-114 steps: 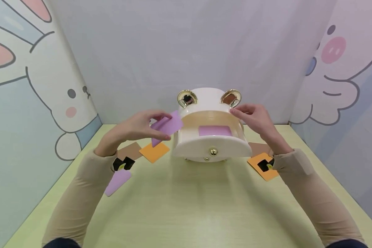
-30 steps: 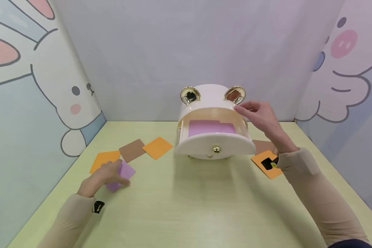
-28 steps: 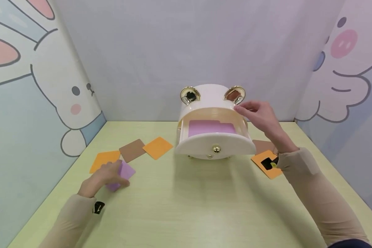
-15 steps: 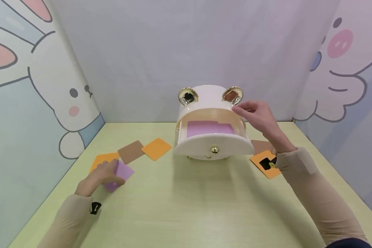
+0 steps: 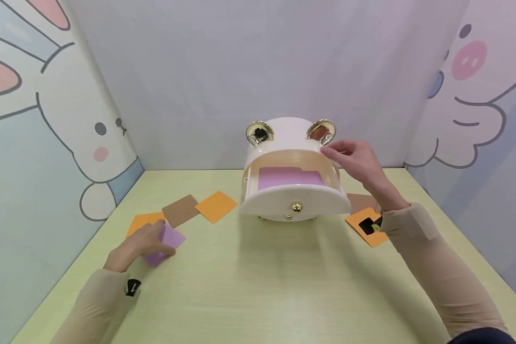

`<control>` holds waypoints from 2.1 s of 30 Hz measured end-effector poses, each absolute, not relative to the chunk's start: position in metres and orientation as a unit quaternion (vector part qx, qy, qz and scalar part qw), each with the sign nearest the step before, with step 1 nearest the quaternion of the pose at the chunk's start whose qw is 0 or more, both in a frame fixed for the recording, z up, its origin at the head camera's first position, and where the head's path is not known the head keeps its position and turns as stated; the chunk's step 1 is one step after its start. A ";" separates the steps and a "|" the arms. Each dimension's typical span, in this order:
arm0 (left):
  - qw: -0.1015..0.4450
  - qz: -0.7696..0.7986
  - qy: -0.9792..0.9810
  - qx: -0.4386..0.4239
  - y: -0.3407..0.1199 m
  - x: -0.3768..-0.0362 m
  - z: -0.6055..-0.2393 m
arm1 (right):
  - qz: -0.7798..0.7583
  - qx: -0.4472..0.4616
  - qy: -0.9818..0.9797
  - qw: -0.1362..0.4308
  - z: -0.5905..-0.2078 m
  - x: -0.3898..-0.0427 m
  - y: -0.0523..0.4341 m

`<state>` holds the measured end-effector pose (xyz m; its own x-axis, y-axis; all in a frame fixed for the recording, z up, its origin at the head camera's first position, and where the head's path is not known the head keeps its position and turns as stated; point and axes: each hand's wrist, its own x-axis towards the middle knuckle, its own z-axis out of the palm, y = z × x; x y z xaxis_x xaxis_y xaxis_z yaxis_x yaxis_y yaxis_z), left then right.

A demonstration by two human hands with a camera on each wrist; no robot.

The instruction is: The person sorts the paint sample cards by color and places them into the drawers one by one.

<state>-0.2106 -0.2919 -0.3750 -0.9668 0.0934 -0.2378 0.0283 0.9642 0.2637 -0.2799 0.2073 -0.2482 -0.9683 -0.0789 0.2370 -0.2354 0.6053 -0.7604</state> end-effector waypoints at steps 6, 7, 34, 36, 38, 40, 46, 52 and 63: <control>0.125 0.123 0.984 0.027 -0.292 -0.213 -0.376 | 0.442 0.090 -0.888 0.090 -0.249 -0.280 0.207; 0.126 0.123 0.984 0.027 -0.292 -0.214 -0.376 | 0.442 0.090 -0.888 0.090 -0.249 -0.280 0.207; 0.107 0.108 0.986 0.067 -0.287 -0.231 -0.345 | 0.447 0.092 -0.885 0.088 -0.248 -0.280 0.207; 0.089 0.117 0.985 0.088 -0.282 -0.233 -0.335 | 0.447 0.091 -0.886 0.089 -0.248 -0.280 0.207; 0.080 0.137 0.981 0.110 -0.275 -0.234 -0.323 | 0.446 0.091 -0.886 0.089 -0.248 -0.280 0.207; 0.069 0.158 0.975 0.138 -0.268 -0.234 -0.310 | 0.446 0.091 -0.886 0.089 -0.248 -0.280 0.207; 0.031 0.193 0.956 0.217 -0.240 -0.233 -0.274 | 0.445 0.090 -0.886 0.088 -0.249 -0.280 0.208; 0.008 0.195 0.945 0.262 -0.210 -0.234 -0.242 | 0.441 0.090 -0.889 0.089 -0.248 -0.280 0.207; -0.016 0.222 0.913 0.343 -0.153 -0.238 -0.208 | 0.448 0.093 -0.885 0.089 -0.249 -0.280 0.208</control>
<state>-0.2379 -0.1533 -0.2078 -0.7648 0.6183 0.1810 0.6325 0.6671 0.3936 -0.2801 0.2076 -0.2488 -0.9668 -0.0851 0.2411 -0.2447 0.5818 -0.7757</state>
